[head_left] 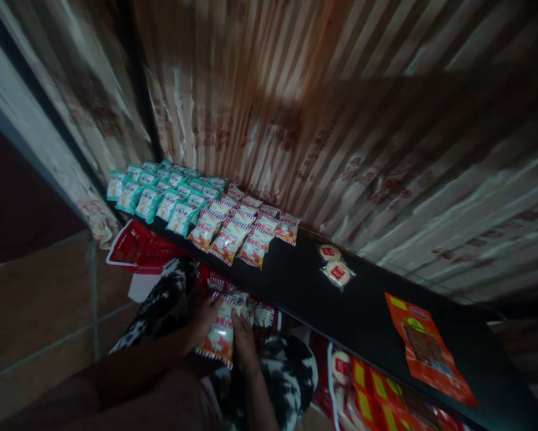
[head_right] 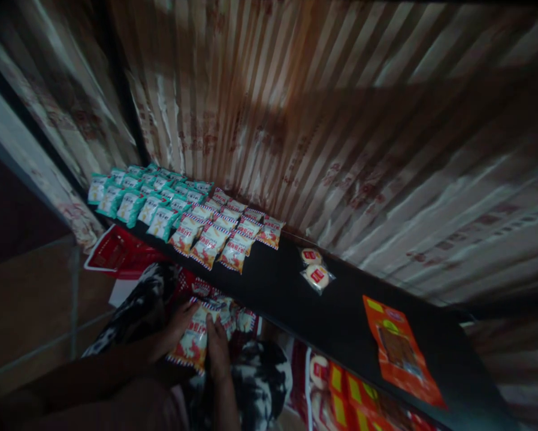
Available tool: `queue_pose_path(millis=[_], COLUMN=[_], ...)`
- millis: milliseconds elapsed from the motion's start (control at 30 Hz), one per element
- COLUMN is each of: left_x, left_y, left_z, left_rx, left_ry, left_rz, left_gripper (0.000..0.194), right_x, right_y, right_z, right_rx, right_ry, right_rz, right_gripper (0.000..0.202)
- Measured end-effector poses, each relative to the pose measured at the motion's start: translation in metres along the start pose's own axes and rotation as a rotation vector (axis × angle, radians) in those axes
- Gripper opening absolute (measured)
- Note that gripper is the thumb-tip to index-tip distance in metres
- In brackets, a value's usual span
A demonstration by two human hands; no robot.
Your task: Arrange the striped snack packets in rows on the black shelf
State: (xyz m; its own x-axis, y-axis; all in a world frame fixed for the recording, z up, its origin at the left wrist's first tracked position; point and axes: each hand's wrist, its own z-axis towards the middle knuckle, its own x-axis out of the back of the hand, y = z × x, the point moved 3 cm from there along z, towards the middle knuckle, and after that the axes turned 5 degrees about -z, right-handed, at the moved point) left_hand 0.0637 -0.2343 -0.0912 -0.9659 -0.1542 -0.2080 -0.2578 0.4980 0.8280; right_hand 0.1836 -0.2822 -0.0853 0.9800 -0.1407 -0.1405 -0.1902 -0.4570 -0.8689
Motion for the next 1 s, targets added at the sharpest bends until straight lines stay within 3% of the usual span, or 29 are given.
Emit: queue_pose_path(millis=[67, 267, 433, 600, 733, 833, 1000], left_x=[-0.003, -0.007, -0.007, -0.003, 0.000, 0.001, -0.001], left_y=[0.000, 0.001, -0.002, -0.011, -0.012, -0.011, -0.008], left_z=[-0.002, -0.004, -0.011, -0.009, -0.004, -0.002, -0.006], left_rx=[0.014, 0.043, 0.071, 0.029, -0.011, -0.025, -0.029], left_ry=[-0.001, -0.107, -0.218, -0.134, -0.056, -0.001, 0.043], left_rz=[-0.005, -0.050, -0.019, 0.050, 0.078, 0.088, 0.088], left_gripper=[0.053, 0.055, 0.056, 0.048, 0.043, 0.043, 0.044], right_x=[-0.002, 0.005, 0.012, 0.011, 0.004, 0.000, 0.000], right_y=[-0.002, -0.006, -0.013, -0.017, -0.020, -0.014, -0.004], right_z=[-0.001, 0.001, -0.003, -0.008, -0.018, -0.023, -0.026], right_rx=[-0.026, 0.062, 0.098, 0.024, 0.059, 0.039, 0.028], right_ry=[-0.016, 0.190, 0.249, 0.181, 0.072, 0.001, 0.048], right_rz=[0.025, -0.121, -0.174, -0.102, -0.042, 0.004, 0.056], right_gripper=[0.053, 0.038, 0.040, 0.046, 0.045, 0.057, 0.078])
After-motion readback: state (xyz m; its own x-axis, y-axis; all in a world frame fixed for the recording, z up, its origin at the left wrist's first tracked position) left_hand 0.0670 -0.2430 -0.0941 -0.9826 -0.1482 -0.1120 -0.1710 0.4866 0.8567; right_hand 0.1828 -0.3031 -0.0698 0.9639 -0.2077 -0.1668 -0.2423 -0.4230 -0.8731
